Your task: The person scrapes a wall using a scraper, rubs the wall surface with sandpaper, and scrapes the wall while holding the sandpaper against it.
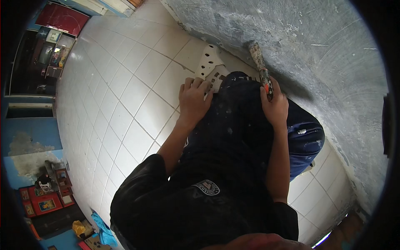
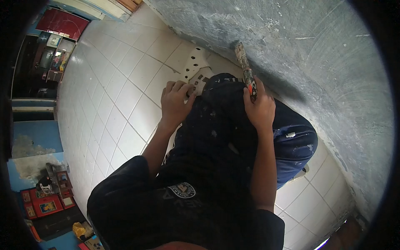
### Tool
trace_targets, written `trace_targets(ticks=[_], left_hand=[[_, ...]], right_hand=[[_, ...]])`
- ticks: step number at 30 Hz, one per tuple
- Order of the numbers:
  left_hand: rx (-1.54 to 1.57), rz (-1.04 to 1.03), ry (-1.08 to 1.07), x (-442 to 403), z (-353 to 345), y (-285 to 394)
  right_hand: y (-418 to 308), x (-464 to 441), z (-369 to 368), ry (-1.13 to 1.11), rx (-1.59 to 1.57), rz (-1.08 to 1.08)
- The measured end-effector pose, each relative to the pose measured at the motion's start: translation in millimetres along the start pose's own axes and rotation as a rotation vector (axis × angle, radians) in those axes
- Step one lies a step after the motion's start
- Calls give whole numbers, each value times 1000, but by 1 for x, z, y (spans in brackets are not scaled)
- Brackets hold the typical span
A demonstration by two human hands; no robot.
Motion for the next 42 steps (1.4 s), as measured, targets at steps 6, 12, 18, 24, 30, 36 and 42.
trace_targets(ticks=[6,12,18,24,30,36,42], left_hand=[[-4,75,-9,-11,-9,-1],[39,70,-16,-14,-12,-2],[88,54,-10,-14,-15,1],[223,-1,-132,-4,-3,-3],[333,-36,-156,-38,-12,18],[1151,-96,23,-105,-85,69],[1452,-94,-615,-135,-116,85]], right_hand=[[-4,0,4,-57,-25,-56],[-1,0,1,20,-1,10],[0,1,1,-8,-4,-46],[2,1,5,-4,-10,-63],[-5,-1,7,2,-27,-47],[1,7,6,82,4,47],[3,7,11,125,-91,31]])
Point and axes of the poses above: each hand's wrist, its own x-axis away from the middle knuckle, its own z-axis out of the back of the hand, y = z × x, the point moved 2 cm from there along -x, towards the middle knuckle, and after that the axes turned 12 degrees about -y, right-handed, at the moved point
